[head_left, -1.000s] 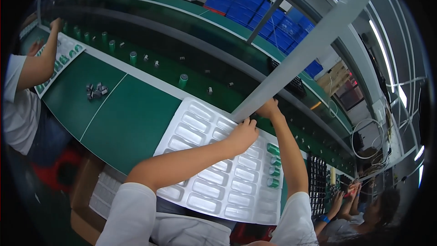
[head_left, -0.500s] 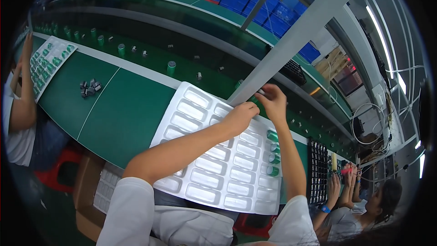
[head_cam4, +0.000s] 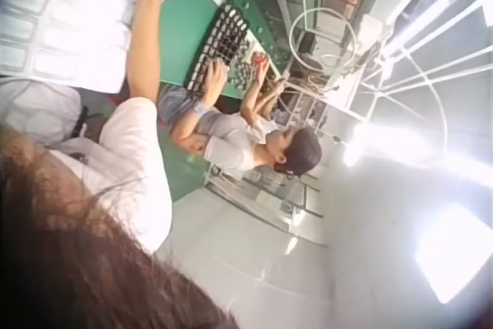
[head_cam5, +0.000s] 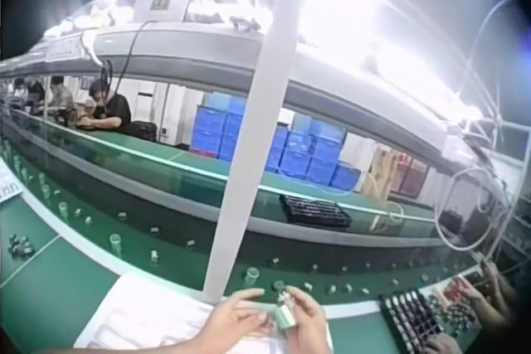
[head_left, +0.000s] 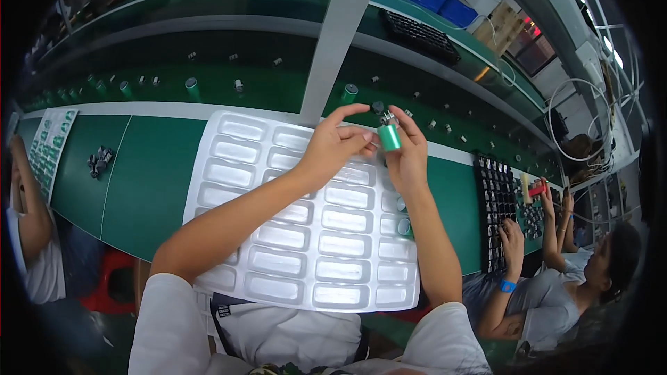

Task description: The person inserts metal components into small green plastic housings by hand on an assembly line.

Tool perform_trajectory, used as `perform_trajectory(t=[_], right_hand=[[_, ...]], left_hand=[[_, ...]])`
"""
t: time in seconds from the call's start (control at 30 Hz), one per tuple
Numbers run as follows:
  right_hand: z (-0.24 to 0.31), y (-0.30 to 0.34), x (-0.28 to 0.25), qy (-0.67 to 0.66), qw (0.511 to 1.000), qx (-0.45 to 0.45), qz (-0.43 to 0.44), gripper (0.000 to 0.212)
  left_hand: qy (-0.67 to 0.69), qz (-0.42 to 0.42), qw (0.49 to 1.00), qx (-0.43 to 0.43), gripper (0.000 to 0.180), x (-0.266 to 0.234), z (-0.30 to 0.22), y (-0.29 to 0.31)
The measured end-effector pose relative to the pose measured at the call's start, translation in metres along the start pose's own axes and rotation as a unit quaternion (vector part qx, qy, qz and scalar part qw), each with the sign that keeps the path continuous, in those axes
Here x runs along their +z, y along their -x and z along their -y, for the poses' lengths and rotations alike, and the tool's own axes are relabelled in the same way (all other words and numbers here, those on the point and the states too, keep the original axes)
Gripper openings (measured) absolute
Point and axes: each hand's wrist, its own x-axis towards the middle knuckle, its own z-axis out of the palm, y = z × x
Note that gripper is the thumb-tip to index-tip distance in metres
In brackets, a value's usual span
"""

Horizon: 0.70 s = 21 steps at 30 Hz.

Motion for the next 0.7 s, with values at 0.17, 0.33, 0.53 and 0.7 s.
perform_trajectory(t=[0.17,0.33,0.53,0.7], right_hand=[[-0.021,0.004,0.006,0.257,0.956,-0.137,0.023,0.030],[-0.016,0.008,0.021,0.395,0.881,-0.259,0.019,0.029],[-0.010,0.019,0.017,0.203,0.955,-0.214,-0.043,0.030],[-0.005,0.016,0.017,0.145,0.966,-0.203,-0.062,0.031]], left_hand=[[-0.110,0.018,0.993,-0.035,0.031,-0.008,0.017,-0.004],[-0.222,-0.053,0.970,0.087,0.024,-0.002,0.034,0.001],[-0.485,0.201,0.851,-0.010,0.038,0.005,-0.019,0.011],[-0.577,0.326,0.742,0.100,0.036,-0.005,-0.004,0.013]])
